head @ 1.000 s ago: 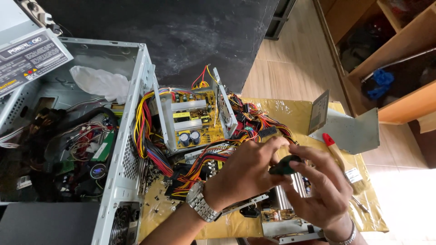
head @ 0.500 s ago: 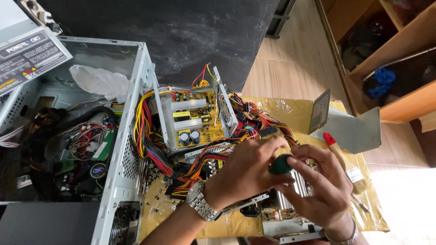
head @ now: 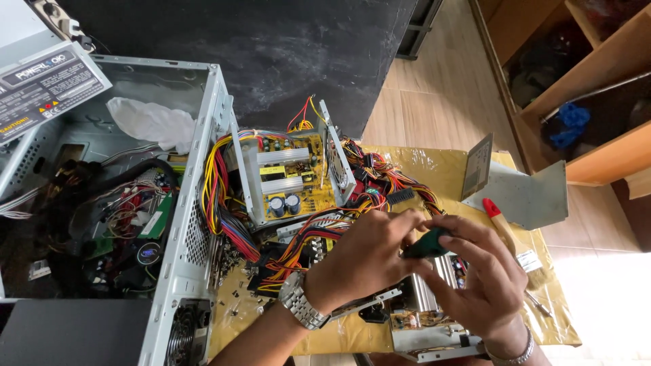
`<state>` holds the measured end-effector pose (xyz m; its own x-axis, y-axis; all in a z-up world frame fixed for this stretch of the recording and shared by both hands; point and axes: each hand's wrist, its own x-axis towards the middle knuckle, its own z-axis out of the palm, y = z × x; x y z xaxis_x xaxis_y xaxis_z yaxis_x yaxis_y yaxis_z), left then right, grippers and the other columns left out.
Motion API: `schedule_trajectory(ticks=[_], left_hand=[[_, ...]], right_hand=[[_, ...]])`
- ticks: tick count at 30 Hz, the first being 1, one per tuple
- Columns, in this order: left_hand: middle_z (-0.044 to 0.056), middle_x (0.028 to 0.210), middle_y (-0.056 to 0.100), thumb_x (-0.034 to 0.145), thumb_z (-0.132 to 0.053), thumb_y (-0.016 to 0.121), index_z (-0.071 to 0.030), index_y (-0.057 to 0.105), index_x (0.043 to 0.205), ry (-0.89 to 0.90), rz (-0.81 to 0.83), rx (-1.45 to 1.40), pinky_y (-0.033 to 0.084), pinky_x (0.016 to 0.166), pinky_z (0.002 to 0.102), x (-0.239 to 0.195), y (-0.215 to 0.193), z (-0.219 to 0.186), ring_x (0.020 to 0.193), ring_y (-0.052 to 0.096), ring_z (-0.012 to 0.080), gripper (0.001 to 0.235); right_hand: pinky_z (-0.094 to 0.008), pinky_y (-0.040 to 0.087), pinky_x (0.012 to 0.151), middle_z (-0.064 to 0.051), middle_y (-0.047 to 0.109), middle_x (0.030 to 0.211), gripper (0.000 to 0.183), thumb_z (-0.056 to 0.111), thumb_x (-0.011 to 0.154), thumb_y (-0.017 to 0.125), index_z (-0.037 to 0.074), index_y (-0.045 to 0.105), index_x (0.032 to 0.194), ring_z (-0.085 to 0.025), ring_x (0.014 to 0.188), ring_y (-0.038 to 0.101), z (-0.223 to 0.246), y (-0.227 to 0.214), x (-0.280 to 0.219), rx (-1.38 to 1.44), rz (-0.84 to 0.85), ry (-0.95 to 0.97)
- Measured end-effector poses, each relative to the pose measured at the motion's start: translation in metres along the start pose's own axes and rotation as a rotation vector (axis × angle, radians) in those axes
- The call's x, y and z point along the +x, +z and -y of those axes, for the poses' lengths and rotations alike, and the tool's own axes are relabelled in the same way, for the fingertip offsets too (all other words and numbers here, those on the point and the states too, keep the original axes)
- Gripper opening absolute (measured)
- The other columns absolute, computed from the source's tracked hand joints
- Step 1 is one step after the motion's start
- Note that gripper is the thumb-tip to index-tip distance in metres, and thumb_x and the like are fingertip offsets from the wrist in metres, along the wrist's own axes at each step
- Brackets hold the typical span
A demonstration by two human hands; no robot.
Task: The person uses a screwdriver to remove screws from a computer fan and then cleans the fan blades and a circuit board with a brush. They handle the fan and board, turning them over to clean different sides.
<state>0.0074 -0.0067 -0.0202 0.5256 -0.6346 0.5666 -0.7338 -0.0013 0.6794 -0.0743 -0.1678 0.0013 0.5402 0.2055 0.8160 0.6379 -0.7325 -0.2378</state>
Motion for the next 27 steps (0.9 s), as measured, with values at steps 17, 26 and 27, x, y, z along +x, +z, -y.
schedule_trajectory(ticks=[17, 26, 27], left_hand=[[0.012, 0.089, 0.072, 0.092, -0.037, 0.067, -0.003, 0.058, 0.111, -0.001, 0.001, -0.065, 0.053, 0.067, 0.038, -0.009, -0.020, -0.024, 0.077, 0.072, 0.0260, 0.040], [0.017, 0.113, 0.069, 0.086, -0.012, 0.079, 0.001, 0.059, 0.121, -0.062, 0.069, 0.059, 0.056, 0.084, 0.041, -0.057, -0.026, -0.046, 0.093, 0.069, 0.0315, 0.041], [0.017, 0.112, 0.071, 0.086, -0.010, 0.081, 0.001, 0.063, 0.119, -0.077, 0.032, 0.066, 0.060, 0.082, 0.040, -0.062, -0.024, -0.050, 0.089, 0.072, 0.0297, 0.039]], right_hand=[[-0.023, 0.044, 0.051, -0.034, 0.071, 0.104, 0.029, 0.004, 0.080, 0.081, -0.006, 0.058, 0.096, -0.017, 0.059, 0.058, 0.011, -0.023, 0.005, -0.037, -0.059, 0.053], [-0.045, 0.066, 0.107, -0.033, 0.050, 0.144, 0.039, 0.014, 0.108, 0.055, 0.016, 0.037, 0.142, -0.044, 0.124, 0.067, 0.021, -0.068, -0.042, 0.050, -0.214, 0.277], [-0.042, 0.065, 0.112, -0.025, 0.049, 0.153, 0.041, 0.020, 0.113, 0.053, 0.027, 0.038, 0.151, -0.040, 0.134, 0.064, 0.019, -0.074, -0.054, 0.054, -0.238, 0.339]])
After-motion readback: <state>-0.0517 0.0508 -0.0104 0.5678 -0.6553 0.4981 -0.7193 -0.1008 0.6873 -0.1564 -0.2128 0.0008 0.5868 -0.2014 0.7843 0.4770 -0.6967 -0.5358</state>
